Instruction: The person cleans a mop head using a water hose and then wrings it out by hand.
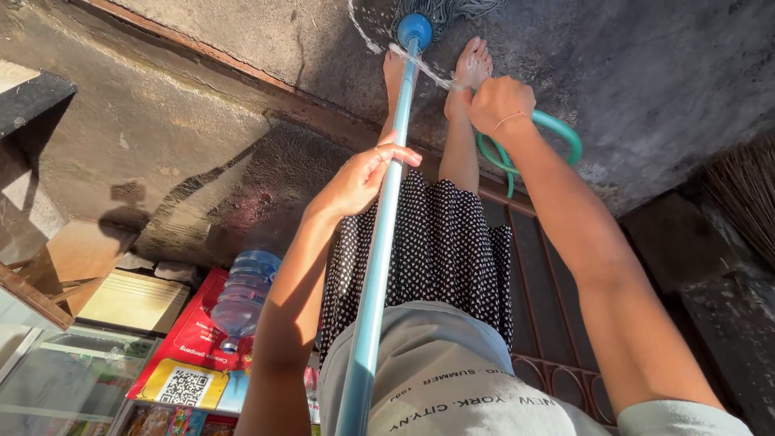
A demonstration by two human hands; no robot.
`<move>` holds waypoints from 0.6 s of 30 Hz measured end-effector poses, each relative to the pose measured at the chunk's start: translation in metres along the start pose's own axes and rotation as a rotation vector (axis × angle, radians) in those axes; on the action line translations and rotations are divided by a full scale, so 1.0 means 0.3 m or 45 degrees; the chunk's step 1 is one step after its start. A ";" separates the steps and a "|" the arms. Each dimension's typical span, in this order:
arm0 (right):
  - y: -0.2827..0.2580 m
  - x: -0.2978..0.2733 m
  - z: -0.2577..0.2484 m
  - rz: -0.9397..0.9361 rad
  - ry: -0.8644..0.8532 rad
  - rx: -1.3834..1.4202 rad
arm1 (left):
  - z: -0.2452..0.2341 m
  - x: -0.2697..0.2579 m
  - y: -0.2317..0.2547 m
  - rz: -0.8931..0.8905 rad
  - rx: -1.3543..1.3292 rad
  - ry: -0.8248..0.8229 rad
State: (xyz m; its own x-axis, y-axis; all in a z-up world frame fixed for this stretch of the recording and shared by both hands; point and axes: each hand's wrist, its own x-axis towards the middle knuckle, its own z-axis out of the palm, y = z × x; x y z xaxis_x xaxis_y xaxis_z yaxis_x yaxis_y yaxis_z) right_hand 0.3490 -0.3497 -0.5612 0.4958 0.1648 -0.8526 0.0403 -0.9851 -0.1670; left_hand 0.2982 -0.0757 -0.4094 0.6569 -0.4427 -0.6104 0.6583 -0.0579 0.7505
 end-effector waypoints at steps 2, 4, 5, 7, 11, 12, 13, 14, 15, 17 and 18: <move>-0.009 0.028 -0.020 -0.023 0.003 -0.044 | 0.008 -0.025 -0.015 0.167 0.164 0.008; -0.024 0.044 -0.061 -0.052 0.010 -0.095 | 0.037 -0.053 -0.001 0.336 0.329 0.024; -0.039 0.049 -0.092 -0.072 0.047 -0.118 | 0.055 -0.067 0.023 0.366 0.356 0.094; -0.073 0.050 -0.130 -0.104 0.086 -0.136 | 0.082 -0.105 0.066 0.391 0.389 0.172; -0.078 0.058 -0.162 -0.118 0.067 -0.249 | 0.097 -0.219 0.131 0.633 0.147 0.692; -0.077 0.060 -0.157 -0.106 0.074 -0.262 | 0.091 -0.268 0.148 0.700 -0.011 0.810; -0.080 0.049 -0.156 -0.118 0.077 -0.274 | 0.090 -0.332 0.216 0.706 -0.013 0.826; -0.083 0.041 -0.161 -0.101 0.038 -0.260 | 0.087 -0.394 0.285 0.658 -0.076 0.838; -0.086 0.033 -0.165 -0.083 -0.001 -0.246 | 0.086 -0.457 0.354 0.610 -0.139 0.850; -0.090 0.018 -0.170 -0.077 -0.006 -0.208 | 0.110 -0.565 0.486 0.602 -0.176 0.888; -0.093 0.005 -0.166 -0.061 -0.028 -0.150 | 0.128 -0.626 0.554 0.571 -0.208 0.910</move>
State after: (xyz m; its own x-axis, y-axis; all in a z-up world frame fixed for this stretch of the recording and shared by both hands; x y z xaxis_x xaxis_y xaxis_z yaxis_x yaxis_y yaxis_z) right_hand 0.3917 -0.3246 -0.5332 0.4714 0.2119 -0.8561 0.1660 -0.9747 -0.1498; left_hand 0.2700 -0.0364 -0.1603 0.9053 0.2805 -0.3190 0.2897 0.1414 0.9466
